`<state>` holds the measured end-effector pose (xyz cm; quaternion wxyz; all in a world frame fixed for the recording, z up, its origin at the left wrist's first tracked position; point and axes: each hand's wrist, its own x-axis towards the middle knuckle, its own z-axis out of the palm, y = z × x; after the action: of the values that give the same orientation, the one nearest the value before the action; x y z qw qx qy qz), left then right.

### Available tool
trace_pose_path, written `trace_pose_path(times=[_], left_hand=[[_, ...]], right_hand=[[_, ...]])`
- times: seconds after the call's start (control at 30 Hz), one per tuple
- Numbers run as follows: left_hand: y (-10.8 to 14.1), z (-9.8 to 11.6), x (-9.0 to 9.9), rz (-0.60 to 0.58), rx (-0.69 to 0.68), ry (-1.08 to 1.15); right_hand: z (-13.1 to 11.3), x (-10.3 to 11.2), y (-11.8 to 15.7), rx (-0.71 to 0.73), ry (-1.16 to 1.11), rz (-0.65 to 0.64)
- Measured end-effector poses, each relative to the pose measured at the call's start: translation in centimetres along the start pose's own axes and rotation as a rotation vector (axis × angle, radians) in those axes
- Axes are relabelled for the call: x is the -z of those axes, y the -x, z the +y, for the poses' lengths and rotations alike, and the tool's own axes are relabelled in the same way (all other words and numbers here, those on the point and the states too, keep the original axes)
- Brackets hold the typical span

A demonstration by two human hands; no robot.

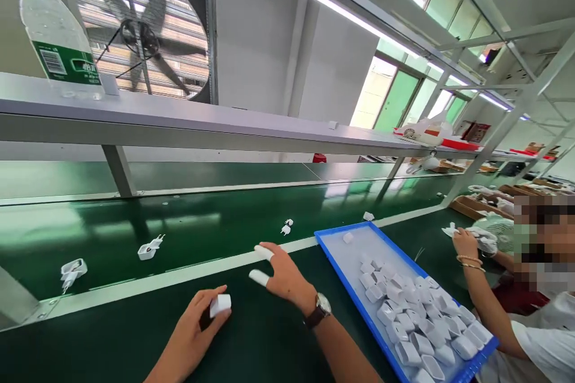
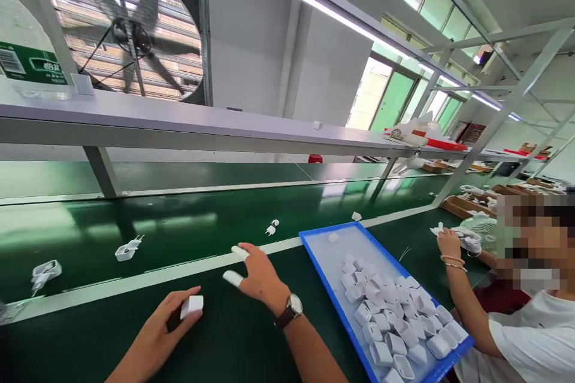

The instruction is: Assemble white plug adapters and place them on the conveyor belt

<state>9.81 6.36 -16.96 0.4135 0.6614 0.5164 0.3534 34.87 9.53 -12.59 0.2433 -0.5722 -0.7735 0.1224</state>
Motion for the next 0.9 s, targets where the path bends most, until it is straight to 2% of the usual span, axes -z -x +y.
trace_pose_path(times=[0.07, 0.17, 0.27, 0.37, 0.5, 0.6, 0.67, 0.77, 0.83, 0.9], left_hand=[[1.0, -1.8, 0.7, 0.006, -0.029, -0.141], [2.1, -3.0, 0.1, 0.001, -0.040, -0.207], [2.2, -3.4, -0.8, -0.018, -0.024, -0.192], [1.7, -4.1, -0.7, -0.010, -0.013, -0.094], [1.0, -4.6, 0.1, 0.133, 0.062, 0.080], [1.1, -2.9, 0.1, 0.215, 0.008, 0.214], [1.3, -1.1, 0.0, 0.203, -0.022, 0.346], [1.8, 1.4, -0.1, 0.099, 0.026, 0.576], [2.5, 2.6, 0.0, 0.044, 0.030, 0.667], [3.6, 3.5, 0.2, 0.044, 0.000, 0.703]], right_hand=[[3.3, 0.6, -2.4, -0.226, 0.049, 0.041], [7.2, 0.3, -5.9, -0.384, 0.046, 0.056], [8.8, -0.7, -8.4, -0.440, -0.016, 0.078], [8.8, -1.4, -9.7, -0.440, -0.147, 0.115], [6.7, -2.1, -9.2, -0.347, -0.448, 0.099], [3.0, -3.5, -6.1, -0.187, -0.720, -0.009], [0.0, -4.3, -3.0, -0.089, -0.873, -0.115], [-3.7, -4.6, 1.6, 0.003, -1.052, -0.257], [-5.4, -4.3, 3.6, 0.044, -1.120, -0.272], [-6.3, -3.9, 4.6, 0.073, -1.118, -0.202]])
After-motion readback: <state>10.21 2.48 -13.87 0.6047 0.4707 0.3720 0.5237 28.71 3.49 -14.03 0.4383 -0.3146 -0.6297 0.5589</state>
